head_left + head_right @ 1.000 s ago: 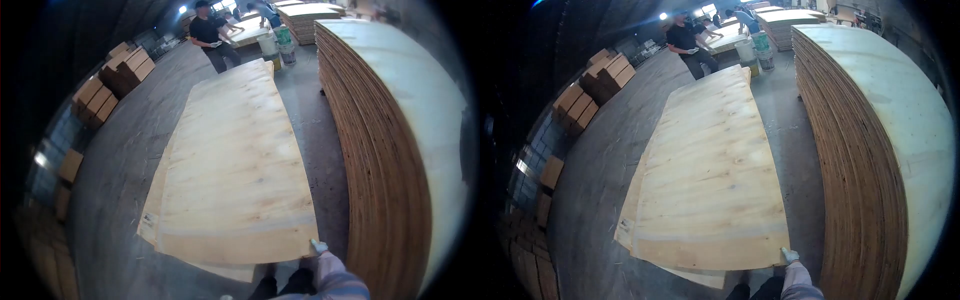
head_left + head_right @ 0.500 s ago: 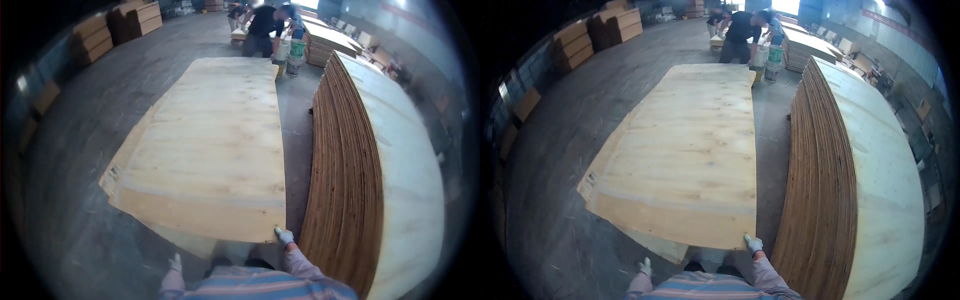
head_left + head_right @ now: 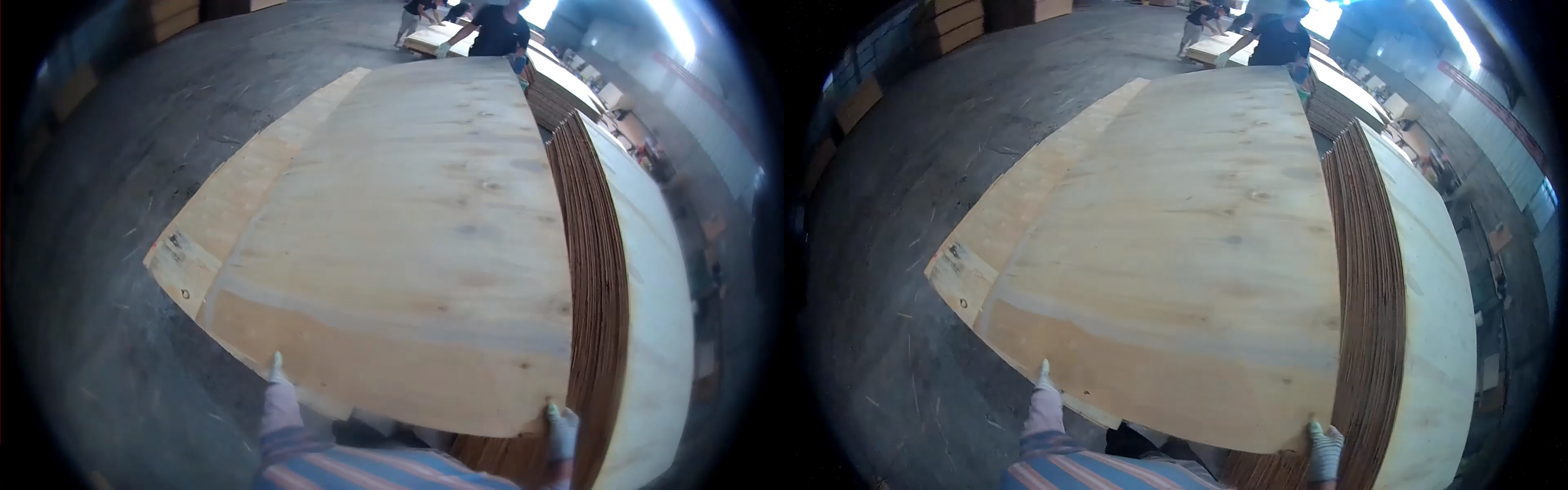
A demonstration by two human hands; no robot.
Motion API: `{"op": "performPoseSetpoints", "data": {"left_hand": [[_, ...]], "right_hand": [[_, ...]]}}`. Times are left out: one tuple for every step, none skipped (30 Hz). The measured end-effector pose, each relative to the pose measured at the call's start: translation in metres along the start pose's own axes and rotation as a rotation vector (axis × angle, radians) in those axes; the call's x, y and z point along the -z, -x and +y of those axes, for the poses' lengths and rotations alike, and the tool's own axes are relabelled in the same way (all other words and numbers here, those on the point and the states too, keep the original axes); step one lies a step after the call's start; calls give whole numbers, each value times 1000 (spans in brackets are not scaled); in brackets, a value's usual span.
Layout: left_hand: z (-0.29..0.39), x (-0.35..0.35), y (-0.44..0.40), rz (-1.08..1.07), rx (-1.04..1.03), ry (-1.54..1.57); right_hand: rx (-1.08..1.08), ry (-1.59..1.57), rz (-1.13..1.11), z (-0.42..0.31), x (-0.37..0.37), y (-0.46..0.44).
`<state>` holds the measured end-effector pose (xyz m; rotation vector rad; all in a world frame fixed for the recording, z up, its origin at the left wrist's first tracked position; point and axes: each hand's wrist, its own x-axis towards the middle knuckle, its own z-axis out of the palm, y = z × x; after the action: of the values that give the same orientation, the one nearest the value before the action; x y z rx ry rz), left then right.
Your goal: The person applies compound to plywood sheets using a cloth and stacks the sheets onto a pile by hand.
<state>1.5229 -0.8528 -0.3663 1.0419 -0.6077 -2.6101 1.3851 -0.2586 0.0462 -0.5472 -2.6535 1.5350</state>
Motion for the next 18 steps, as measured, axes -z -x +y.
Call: {"op": "performPoseSetpoints", "data": {"left_hand": [[-2,-26,23,40,-40,-29],[-1,-72,56,63,-85,-75],[2,-99,76,-66,-19,-21],[-14,-93,72,-92,46,18],[-30,-88,73,-137,164,14],[-48,-86,72,-226,137,-20],[-61,-95,84,-205,94,-181],[-70,-80,73,-268,163,-135],[-76,-79,71,-252,163,-176],[-70,-81,79,-193,208,-204],[-64,-83,87,-134,255,-229],[-68,-89,93,-95,280,-269],[-58,-105,100,-97,291,-362],[-55,-121,109,-105,289,-467],[-50,-138,120,-132,265,-596],[-41,-156,134,-159,225,-728],[-31,-170,151,-184,173,-861],[-15,-190,172,-214,115,-1006]], "right_hand": [[107,246,154,56,25,-14],[206,180,273,47,23,-6],[256,483,317,35,36,3],[257,693,434,51,48,-6],[263,888,497,56,60,-11],[220,962,494,89,79,-22],[330,1133,559,120,96,-35],[281,1136,578,132,101,-40],[66,958,522,149,107,-48],[-66,855,530,143,105,-44],[-189,844,488,160,103,-43],[-224,839,460,188,99,-41],[-254,832,435,218,93,-40],[-209,851,345,248,83,-40],[-159,877,261,282,72,-40],[-82,863,225,311,61,-33],[-117,785,200,337,48,-28],[-79,681,190,368,30,-28]]}}
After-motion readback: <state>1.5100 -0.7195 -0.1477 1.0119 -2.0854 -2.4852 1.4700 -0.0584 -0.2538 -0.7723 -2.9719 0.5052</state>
